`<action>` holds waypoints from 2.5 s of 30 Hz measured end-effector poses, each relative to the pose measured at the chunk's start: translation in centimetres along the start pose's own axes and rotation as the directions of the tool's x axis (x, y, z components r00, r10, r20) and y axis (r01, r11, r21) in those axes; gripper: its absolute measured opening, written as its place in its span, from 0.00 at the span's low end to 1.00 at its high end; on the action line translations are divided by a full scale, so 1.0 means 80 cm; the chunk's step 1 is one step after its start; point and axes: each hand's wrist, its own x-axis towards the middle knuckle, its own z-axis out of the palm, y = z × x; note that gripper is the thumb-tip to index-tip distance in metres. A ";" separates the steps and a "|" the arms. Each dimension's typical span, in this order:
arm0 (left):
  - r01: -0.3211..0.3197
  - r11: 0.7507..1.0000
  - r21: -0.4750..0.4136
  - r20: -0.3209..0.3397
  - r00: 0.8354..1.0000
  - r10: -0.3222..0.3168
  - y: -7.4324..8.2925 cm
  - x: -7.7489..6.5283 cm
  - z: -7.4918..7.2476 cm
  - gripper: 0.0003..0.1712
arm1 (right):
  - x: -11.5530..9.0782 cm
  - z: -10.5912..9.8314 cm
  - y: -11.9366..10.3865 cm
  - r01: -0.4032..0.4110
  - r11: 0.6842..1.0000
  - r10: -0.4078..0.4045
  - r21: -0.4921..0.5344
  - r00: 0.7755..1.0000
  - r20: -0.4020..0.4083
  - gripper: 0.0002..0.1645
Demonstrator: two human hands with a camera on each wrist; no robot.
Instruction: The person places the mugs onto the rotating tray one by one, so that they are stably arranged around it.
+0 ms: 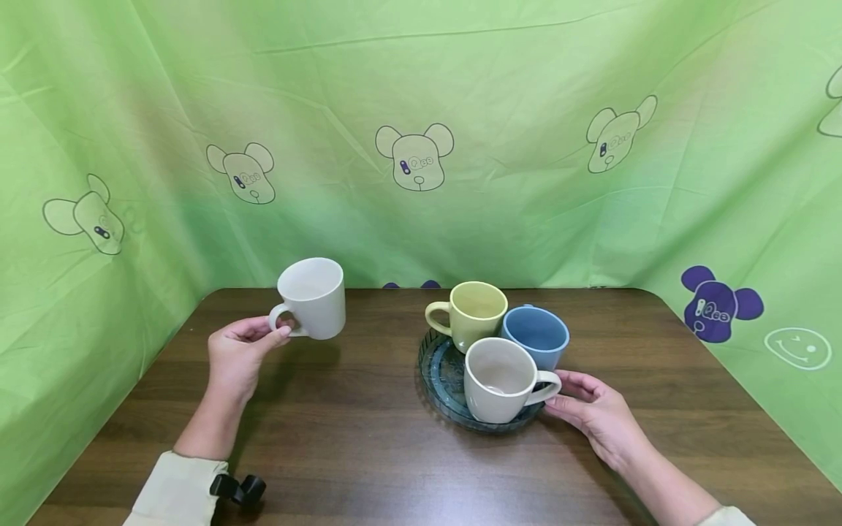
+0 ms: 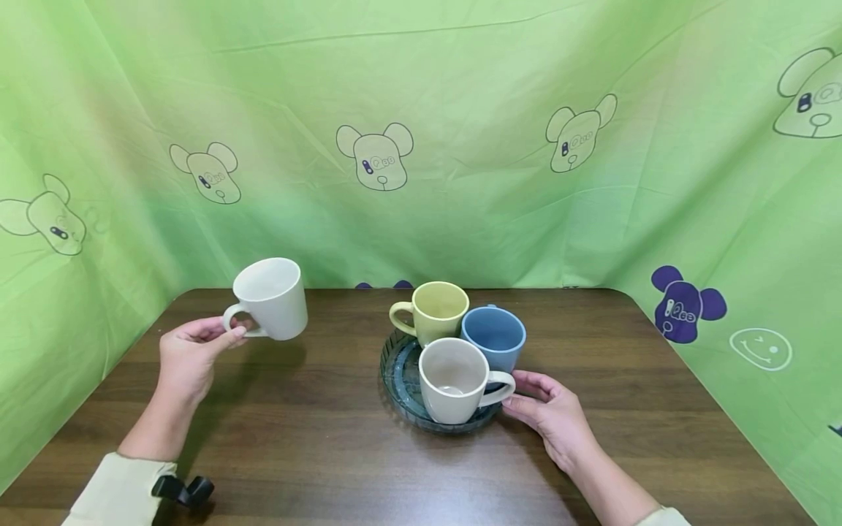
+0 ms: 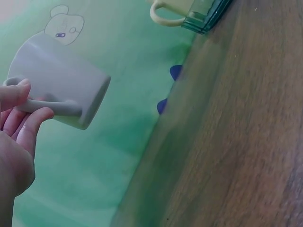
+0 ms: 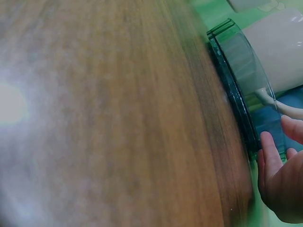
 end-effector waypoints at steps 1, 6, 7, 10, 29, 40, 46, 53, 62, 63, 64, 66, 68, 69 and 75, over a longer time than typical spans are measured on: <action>-0.002 1.000 -0.004 0.007 1.000 0.002 0.000 -0.001 0.001 0.12 | 0.000 0.000 0.000 -0.001 1.000 0.001 -0.001 1.000 -0.002 0.25; -0.017 1.000 -0.023 0.039 0.999 0.018 0.000 -0.004 0.003 0.14 | 0.000 0.000 -0.001 -0.003 1.000 0.003 -0.002 1.000 -0.005 0.25; -0.020 0.999 -0.025 0.044 0.999 0.021 0.000 -0.005 0.004 0.14 | 0.000 0.000 -0.001 -0.005 1.000 0.005 -0.004 1.000 -0.005 0.25; -0.028 0.999 -0.031 0.060 0.998 0.030 0.000 -0.007 0.006 0.16 | 0.000 0.001 -0.002 -0.011 1.000 0.011 -0.006 1.000 -0.012 0.25; 0.012 0.998 0.061 0.143 0.989 -0.020 -0.009 -0.026 0.027 0.10 | -0.001 0.002 -0.003 -0.018 1.000 0.018 0.007 1.000 -0.021 0.25; 0.015 0.995 0.102 0.185 0.982 -0.034 -0.021 -0.037 0.049 0.12 | -0.003 0.001 -0.001 -0.016 1.000 0.016 -0.003 1.000 -0.001 0.24; 0.021 0.993 0.113 0.214 0.976 -0.045 -0.031 -0.040 0.061 0.12 | -0.004 0.003 -0.003 -0.018 1.000 0.018 -0.018 1.000 0.000 0.23; 0.054 0.996 0.074 0.279 0.958 -0.073 -0.043 -0.045 0.077 0.14 | -0.008 0.006 -0.004 -0.016 0.999 0.016 -0.033 1.000 -0.012 0.21; 0.073 0.995 0.067 0.316 0.944 -0.091 -0.051 -0.050 0.095 0.14 | -0.012 0.017 -0.011 -0.058 0.994 0.051 -0.097 0.996 -0.078 0.18; 0.075 0.995 0.065 0.316 0.944 -0.091 -0.052 -0.051 0.096 0.14 | -0.012 0.018 -0.011 -0.065 0.993 0.057 -0.102 0.995 -0.081 0.18; 0.077 0.995 0.061 0.318 0.943 -0.092 -0.053 -0.051 0.097 0.14 | -0.012 0.018 -0.011 -0.071 0.992 0.062 -0.105 0.994 -0.086 0.18; 0.077 0.995 0.059 0.320 0.943 -0.092 -0.054 -0.052 0.100 0.14 | -0.011 0.017 -0.012 -0.073 0.992 0.064 -0.105 0.994 -0.089 0.18; 0.080 0.995 0.061 0.320 0.943 -0.095 -0.055 -0.053 0.103 0.13 | -0.010 0.015 -0.012 -0.067 0.993 0.058 -0.099 0.994 -0.091 0.18; 0.081 0.995 0.064 0.319 0.943 -0.097 -0.055 -0.054 0.104 0.13 | -0.009 0.014 -0.012 -0.061 0.993 0.052 -0.097 0.995 -0.089 0.18; 0.075 0.994 0.083 0.320 0.942 -0.098 -0.056 -0.055 0.110 0.13 | -0.002 0.011 -0.012 -0.034 0.995 0.029 -0.094 0.998 -0.050 0.36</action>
